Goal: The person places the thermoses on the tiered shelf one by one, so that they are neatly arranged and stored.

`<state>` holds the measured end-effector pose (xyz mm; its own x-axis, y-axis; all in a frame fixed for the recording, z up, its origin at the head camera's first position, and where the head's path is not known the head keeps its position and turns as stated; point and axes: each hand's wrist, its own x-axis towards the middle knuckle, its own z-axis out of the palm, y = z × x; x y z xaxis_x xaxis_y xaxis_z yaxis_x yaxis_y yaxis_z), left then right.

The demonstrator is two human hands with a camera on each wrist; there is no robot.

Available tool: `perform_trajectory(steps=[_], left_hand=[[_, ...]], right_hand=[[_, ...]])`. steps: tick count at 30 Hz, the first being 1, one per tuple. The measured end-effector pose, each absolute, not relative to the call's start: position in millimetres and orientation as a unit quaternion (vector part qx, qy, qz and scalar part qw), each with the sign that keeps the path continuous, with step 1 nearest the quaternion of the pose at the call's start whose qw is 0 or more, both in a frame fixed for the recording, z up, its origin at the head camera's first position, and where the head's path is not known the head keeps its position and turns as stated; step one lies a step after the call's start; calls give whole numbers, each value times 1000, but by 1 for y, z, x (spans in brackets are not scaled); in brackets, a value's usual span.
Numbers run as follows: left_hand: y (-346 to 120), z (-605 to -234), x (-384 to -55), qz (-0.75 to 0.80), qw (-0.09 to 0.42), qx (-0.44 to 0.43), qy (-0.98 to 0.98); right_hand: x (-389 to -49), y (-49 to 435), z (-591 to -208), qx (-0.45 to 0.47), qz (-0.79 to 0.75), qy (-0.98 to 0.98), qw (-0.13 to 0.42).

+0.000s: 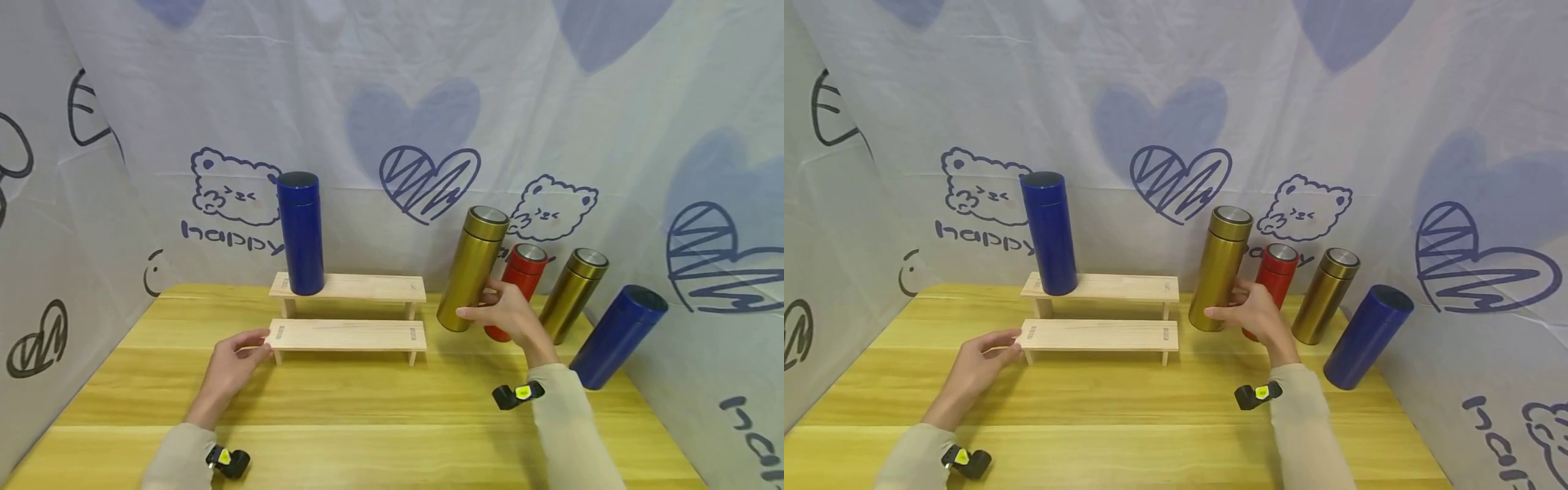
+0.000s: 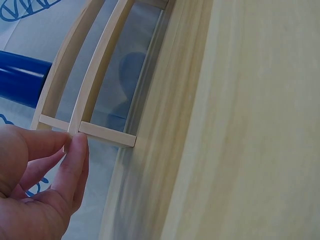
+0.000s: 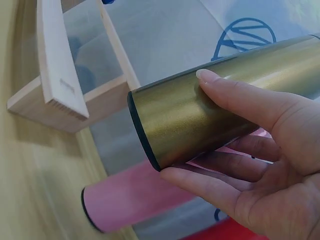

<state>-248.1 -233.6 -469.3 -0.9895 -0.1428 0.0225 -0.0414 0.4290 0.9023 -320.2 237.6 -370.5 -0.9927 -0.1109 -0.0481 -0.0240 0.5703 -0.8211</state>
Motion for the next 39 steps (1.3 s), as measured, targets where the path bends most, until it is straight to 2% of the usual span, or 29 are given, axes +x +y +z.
perform_trajectory(steps=[15,32,39], left_hand=[[-235,-471,-250,-528,48,56,-846],[-234,-468,-250,-528,44,54,-846],[-235,-469,-250,-525,47,54,-848]], right_hand=[[-339,194,-347,-85,-482,872,28],[-356,139,-336,-65,-501,862,46],[-360,119,-336,-83,-492,866,32]])
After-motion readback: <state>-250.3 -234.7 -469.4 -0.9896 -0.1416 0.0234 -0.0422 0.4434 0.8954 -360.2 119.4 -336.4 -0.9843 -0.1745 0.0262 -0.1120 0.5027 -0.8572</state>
